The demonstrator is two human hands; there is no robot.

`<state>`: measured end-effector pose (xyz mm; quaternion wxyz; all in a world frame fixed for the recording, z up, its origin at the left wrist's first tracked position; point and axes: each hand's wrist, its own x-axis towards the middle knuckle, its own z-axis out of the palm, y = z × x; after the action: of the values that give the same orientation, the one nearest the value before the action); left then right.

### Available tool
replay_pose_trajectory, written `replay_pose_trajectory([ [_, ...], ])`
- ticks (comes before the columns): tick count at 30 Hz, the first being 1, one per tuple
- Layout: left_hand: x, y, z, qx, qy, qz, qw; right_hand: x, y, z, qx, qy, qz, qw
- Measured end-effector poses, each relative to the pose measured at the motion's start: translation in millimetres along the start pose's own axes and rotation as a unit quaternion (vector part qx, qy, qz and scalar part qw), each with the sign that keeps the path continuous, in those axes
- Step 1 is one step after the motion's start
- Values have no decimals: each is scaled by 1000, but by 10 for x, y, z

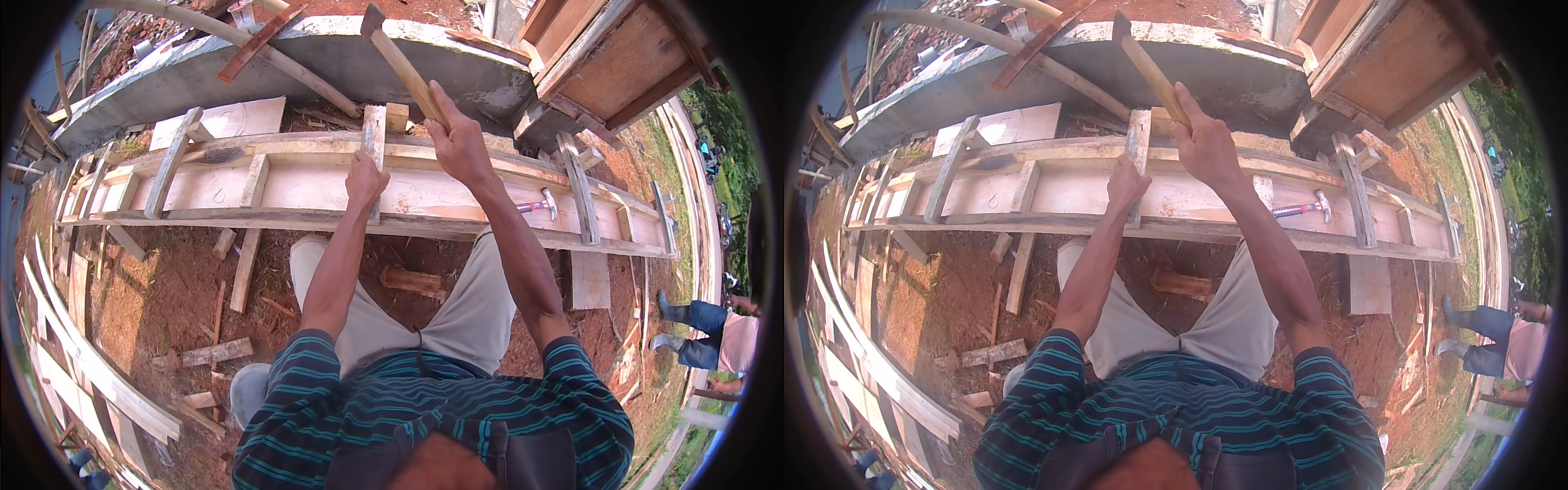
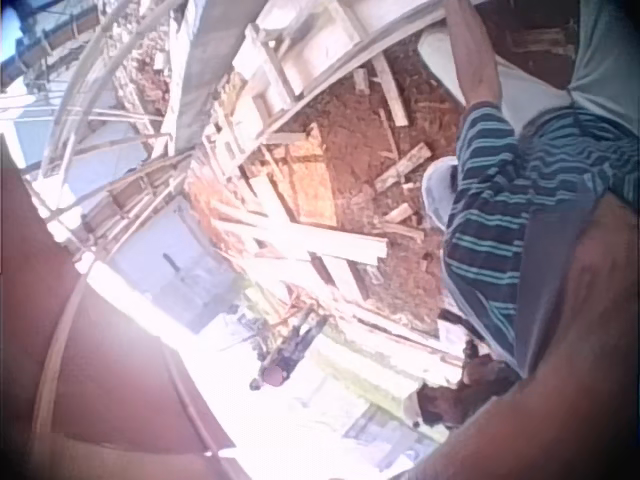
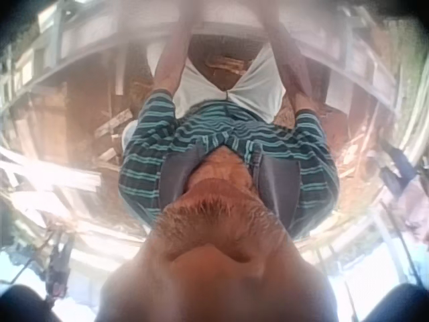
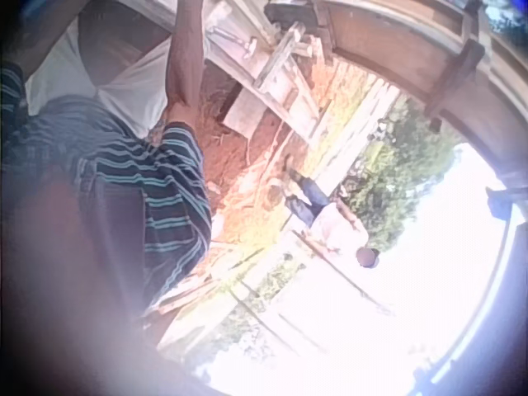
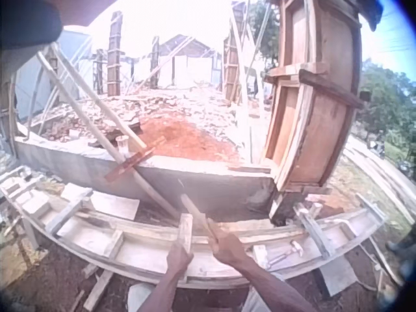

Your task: The person assembles a wooden frame by placing nails and hammering them into wooden planks. They repeatedly retrieve nails from a white bucket and secure the frame components together using a hammer.

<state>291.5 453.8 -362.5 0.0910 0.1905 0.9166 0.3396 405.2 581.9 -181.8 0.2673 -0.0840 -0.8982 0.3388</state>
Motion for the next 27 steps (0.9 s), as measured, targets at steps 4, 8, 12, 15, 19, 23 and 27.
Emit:
replay_pose_trajectory([
  [4, -12, -7, -18, 12, 11, 1, 1000, 809, -806, -853, 100, 305, -267, 909],
  [8, 34, 92, -32, 0, 10, 9, 1000, 278, 80, -29, 4, 269, -213, 939],
  [12, -291, -5, 236, 12, -25, 19, 999, -397, 1316, 720, -231, -188, 79, 951],
  [15, -91, -53, 64, 4, -11, 12, 1000, -124, 778, 566, -149, -9, -119, 982],
  [19, 6, -45, -81, 21, 4, -8, 1000, 531, -730, -507, 105, 182, -121, 970],
  [23, -3, 81, 27, 12, -7, 0, 1000, 442, -350, -393, 80, 287, -207, 932],
  [27, -54, 176, 168, 7, -14, 19, 1000, -808, 1137, 563, -176, -192, 112, 959],
])
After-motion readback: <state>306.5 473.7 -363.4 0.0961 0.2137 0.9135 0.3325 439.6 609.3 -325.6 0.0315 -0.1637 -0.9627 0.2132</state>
